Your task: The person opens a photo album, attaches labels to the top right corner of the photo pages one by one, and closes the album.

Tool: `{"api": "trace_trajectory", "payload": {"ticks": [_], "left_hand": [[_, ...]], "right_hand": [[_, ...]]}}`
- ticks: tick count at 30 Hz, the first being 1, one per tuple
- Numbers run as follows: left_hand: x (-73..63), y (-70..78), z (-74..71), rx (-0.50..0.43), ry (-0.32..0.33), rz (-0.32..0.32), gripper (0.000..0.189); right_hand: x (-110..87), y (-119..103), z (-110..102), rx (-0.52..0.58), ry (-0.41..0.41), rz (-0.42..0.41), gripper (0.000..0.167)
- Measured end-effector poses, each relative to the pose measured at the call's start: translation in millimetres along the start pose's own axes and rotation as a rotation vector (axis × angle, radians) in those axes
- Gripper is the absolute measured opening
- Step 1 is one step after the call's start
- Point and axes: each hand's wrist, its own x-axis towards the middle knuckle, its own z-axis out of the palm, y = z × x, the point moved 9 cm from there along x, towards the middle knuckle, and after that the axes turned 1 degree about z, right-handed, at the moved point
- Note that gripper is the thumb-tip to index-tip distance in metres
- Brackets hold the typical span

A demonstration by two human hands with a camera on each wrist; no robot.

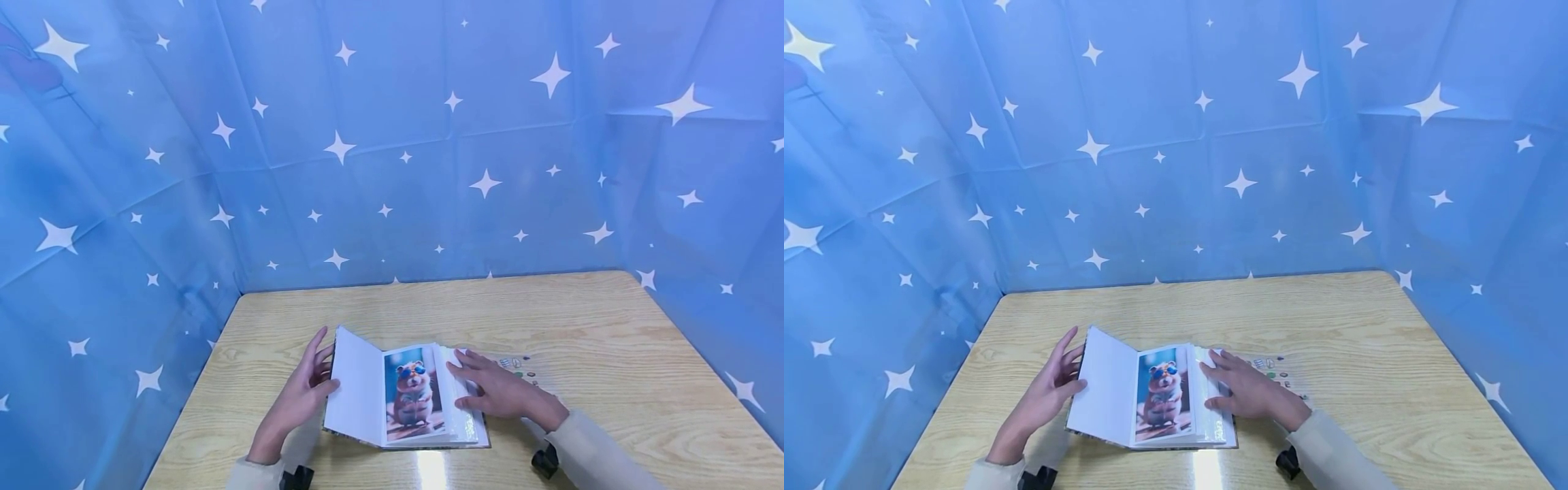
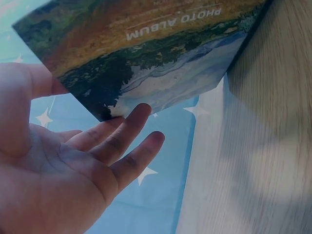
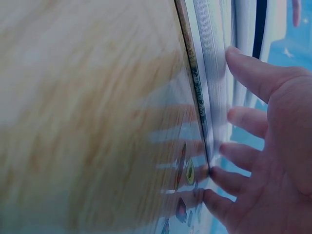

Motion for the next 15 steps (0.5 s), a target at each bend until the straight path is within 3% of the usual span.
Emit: {"api": "trace_trajectory", "payload": {"ticks": [15], "left_hand": [[-1.8, -13.3, -8.6, -0.004, 0.001, -0.025, 0.091]], "right_hand": [[0.1, 1.7, 1.0, -0.004, 0.002, 0.006, 0.075]]}}
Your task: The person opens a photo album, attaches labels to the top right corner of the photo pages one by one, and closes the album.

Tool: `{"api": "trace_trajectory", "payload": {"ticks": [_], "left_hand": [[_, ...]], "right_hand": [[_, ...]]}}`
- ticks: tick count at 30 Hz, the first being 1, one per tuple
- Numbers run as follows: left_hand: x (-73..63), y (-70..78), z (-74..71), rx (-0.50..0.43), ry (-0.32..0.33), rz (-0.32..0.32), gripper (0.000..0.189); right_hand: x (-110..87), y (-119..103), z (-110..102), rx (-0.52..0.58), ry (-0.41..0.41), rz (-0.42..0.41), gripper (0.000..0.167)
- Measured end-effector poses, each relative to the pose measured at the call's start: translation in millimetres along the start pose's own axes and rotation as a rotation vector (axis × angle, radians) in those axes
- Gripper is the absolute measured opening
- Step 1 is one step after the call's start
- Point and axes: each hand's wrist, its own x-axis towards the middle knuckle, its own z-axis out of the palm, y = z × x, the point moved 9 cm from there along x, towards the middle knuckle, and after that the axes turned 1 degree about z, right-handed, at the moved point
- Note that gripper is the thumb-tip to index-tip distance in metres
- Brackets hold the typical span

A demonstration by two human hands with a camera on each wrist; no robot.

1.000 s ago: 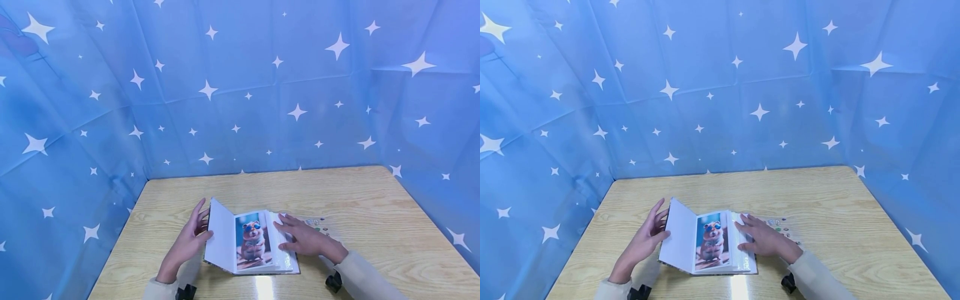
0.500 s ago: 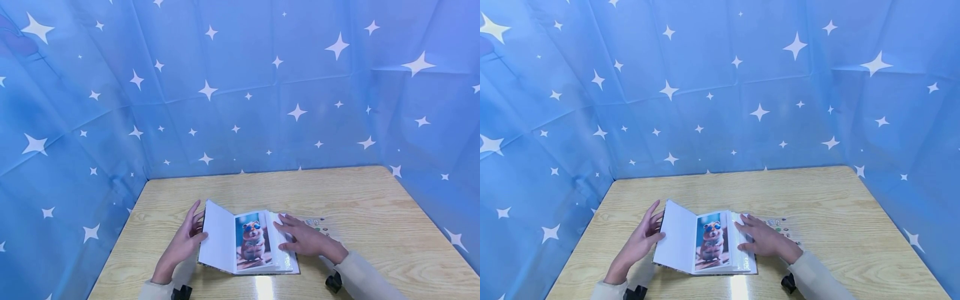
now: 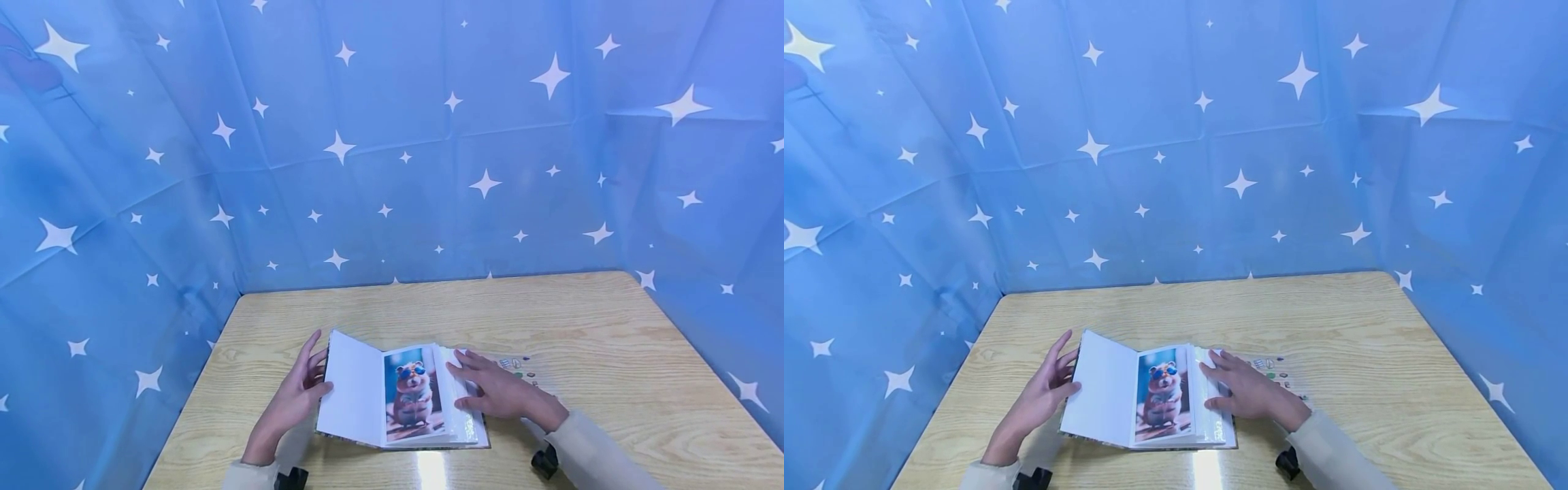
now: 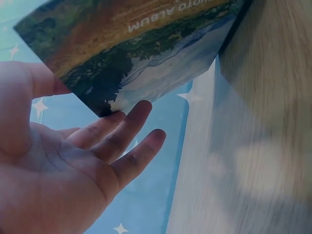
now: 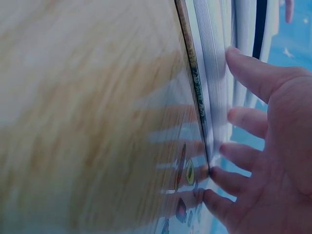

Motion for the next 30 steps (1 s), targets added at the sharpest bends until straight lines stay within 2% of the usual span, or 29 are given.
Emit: {"api": "trace_trajectory", "payload": {"ticks": [14, 30], "left_hand": [[-1.9, -8.7, -5.6, -0.012, 0.008, -0.025, 0.089], [-1.9, -27.8, -11.7, -0.007, 0.006, -0.065, 0.088]], "right_hand": [[0.4, -0.2, 0.0, -0.009, -0.004, 0.005, 0.076], [-0.8, -2.0, 0.3, -0.024, 0.006, -0.014, 0.074]]}}
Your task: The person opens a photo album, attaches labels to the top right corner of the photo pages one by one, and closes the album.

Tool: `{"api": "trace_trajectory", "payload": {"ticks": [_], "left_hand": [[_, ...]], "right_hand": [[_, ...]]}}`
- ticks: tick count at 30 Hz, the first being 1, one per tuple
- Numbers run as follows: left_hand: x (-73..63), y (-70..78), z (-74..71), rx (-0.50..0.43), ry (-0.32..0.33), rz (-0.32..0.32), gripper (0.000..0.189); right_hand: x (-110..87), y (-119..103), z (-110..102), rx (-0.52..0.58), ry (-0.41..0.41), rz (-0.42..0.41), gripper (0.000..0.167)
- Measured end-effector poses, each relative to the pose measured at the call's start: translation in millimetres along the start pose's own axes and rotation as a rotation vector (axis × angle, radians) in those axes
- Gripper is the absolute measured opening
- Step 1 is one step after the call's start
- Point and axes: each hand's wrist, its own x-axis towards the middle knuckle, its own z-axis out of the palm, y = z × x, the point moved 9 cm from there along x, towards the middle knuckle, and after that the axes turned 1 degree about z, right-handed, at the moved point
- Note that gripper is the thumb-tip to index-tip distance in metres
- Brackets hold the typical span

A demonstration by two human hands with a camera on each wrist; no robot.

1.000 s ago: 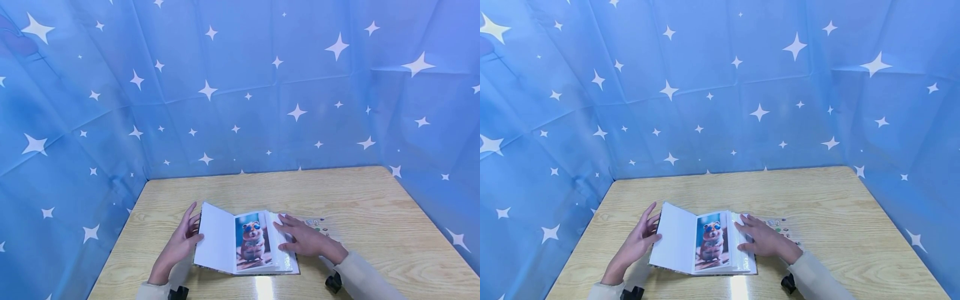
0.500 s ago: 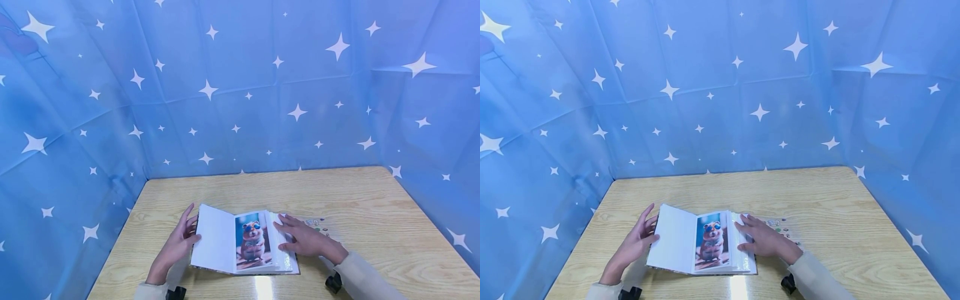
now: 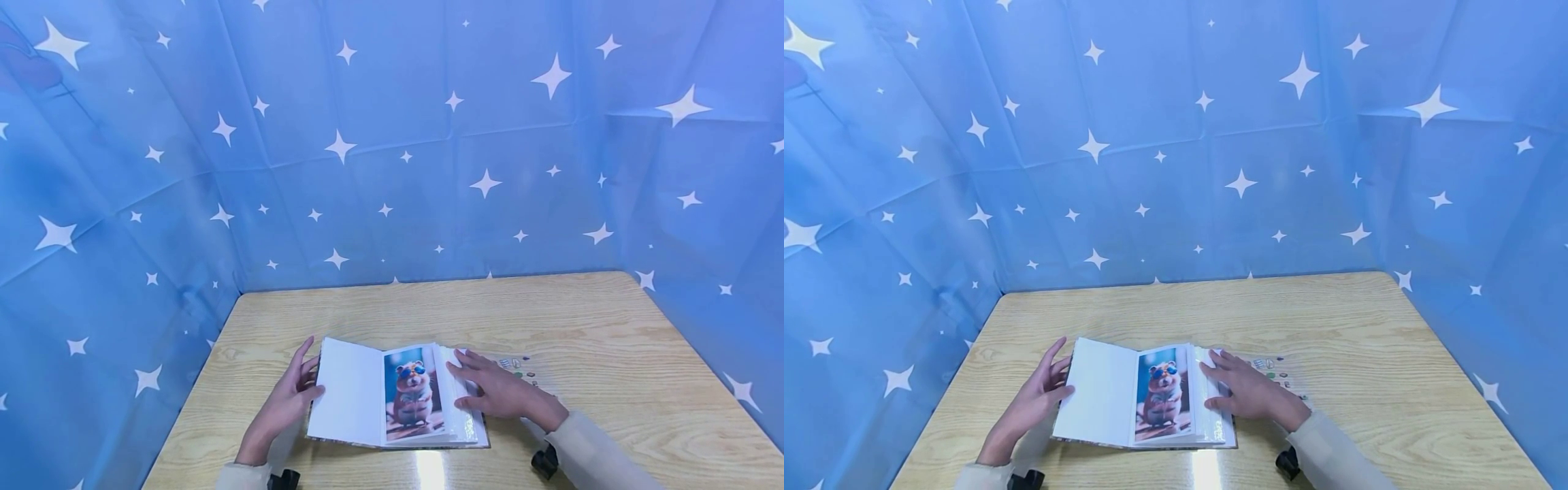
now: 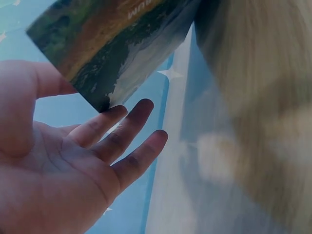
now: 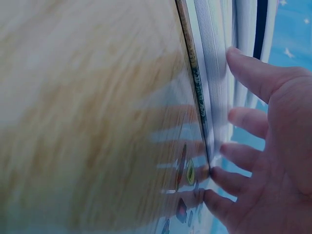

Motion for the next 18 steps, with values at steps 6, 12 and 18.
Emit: {"api": "trace_trajectory", "payload": {"ticks": [6, 12, 18], "left_hand": [[0.3, -9.6, -2.6, 0.020, 0.012, -0.033, 0.088], [2.4, -19.9, -4.2, 0.075, 0.019, -0.063, 0.086], [3.0, -25.1, -5.3, 0.111, 0.027, -0.078, 0.087]], "right_hand": [[-0.4, -0.6, -0.3, -0.003, 0.003, -0.005, 0.074], [-0.3, -1.7, -0.8, 0.010, -0.003, 0.005, 0.073], [-0.2, -1.9, -1.0, 0.012, -0.002, 0.009, 0.073]]}}
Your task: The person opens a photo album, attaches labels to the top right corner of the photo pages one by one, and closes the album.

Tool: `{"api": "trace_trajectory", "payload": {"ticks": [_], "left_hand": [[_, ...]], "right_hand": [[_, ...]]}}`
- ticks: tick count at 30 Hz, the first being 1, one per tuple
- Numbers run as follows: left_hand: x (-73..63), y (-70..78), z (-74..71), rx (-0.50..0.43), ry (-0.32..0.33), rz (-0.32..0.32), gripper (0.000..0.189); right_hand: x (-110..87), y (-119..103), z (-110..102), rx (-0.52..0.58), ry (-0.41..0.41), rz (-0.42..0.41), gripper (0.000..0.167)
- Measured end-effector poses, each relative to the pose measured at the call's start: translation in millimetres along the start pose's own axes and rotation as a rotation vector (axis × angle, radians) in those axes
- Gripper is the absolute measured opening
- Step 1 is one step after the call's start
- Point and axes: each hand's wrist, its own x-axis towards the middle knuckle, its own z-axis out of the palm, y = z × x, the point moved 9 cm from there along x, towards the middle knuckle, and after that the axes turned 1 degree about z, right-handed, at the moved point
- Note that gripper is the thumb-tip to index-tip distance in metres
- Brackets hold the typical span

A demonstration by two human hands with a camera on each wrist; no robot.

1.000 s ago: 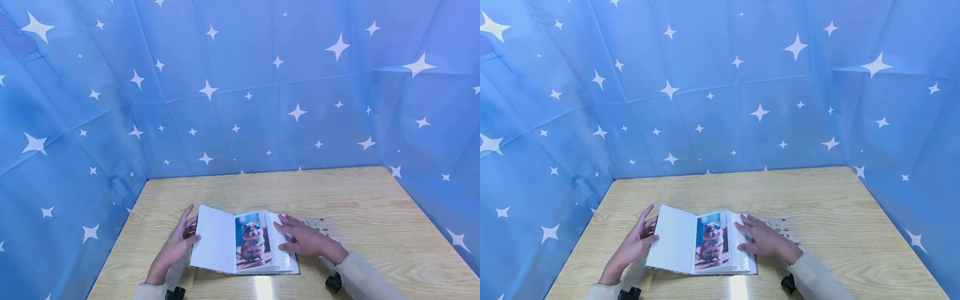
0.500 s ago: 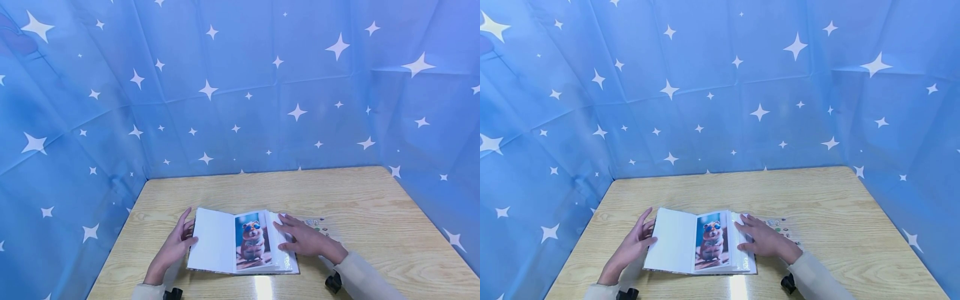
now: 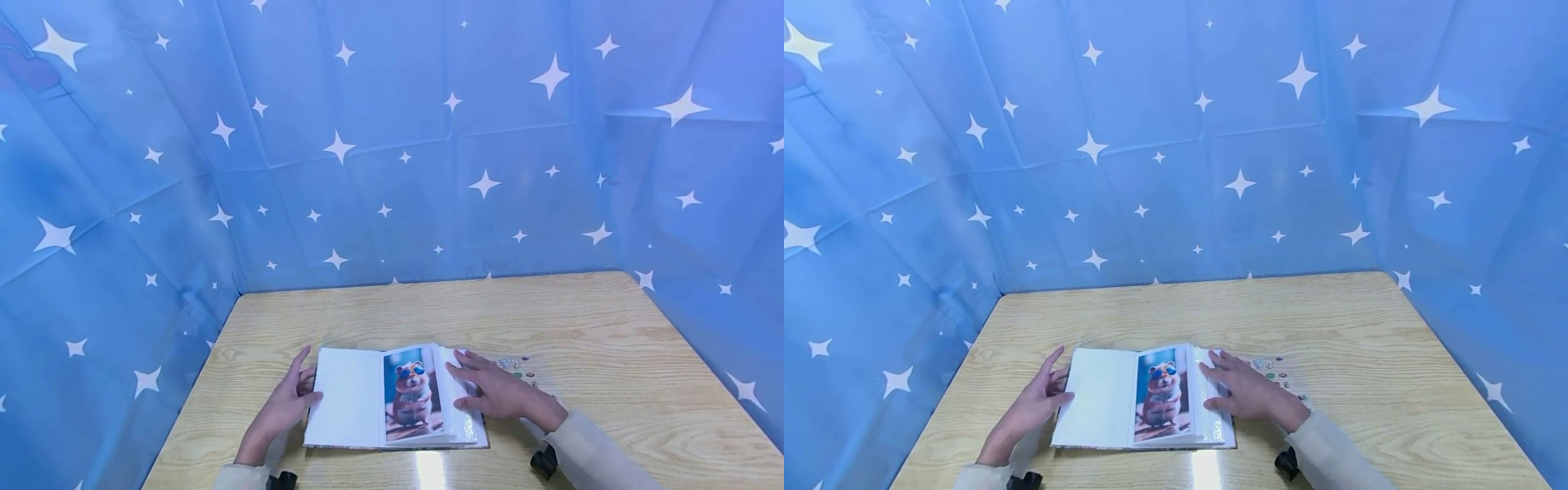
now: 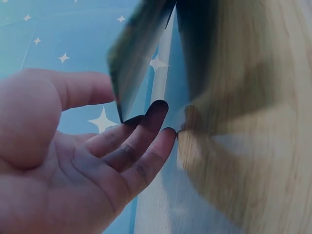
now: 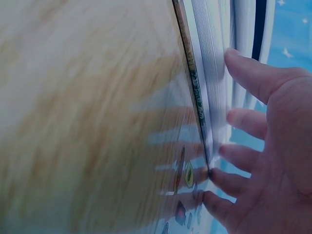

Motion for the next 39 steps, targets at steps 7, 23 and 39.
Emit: {"api": "trace_trajectory", "payload": {"ticks": [7, 23, 39], "left_hand": [[0.3, -3.0, -3.0, 0.050, 0.027, -0.008, 0.091], [-1.8, -1.4, -5.8, 0.202, 0.115, -0.010, 0.085], [-4.2, -0.1, -6.2, 0.172, 0.101, -0.047, 0.060]], "right_hand": [[-0.2, -0.3, 0.1, -0.001, 0.004, -0.005, 0.073], [-0.1, -0.6, 0.7, 0.000, 0.012, -0.007, 0.074], [-1.1, 2.2, -0.6, 0.006, 0.041, -0.005, 0.074]]}}
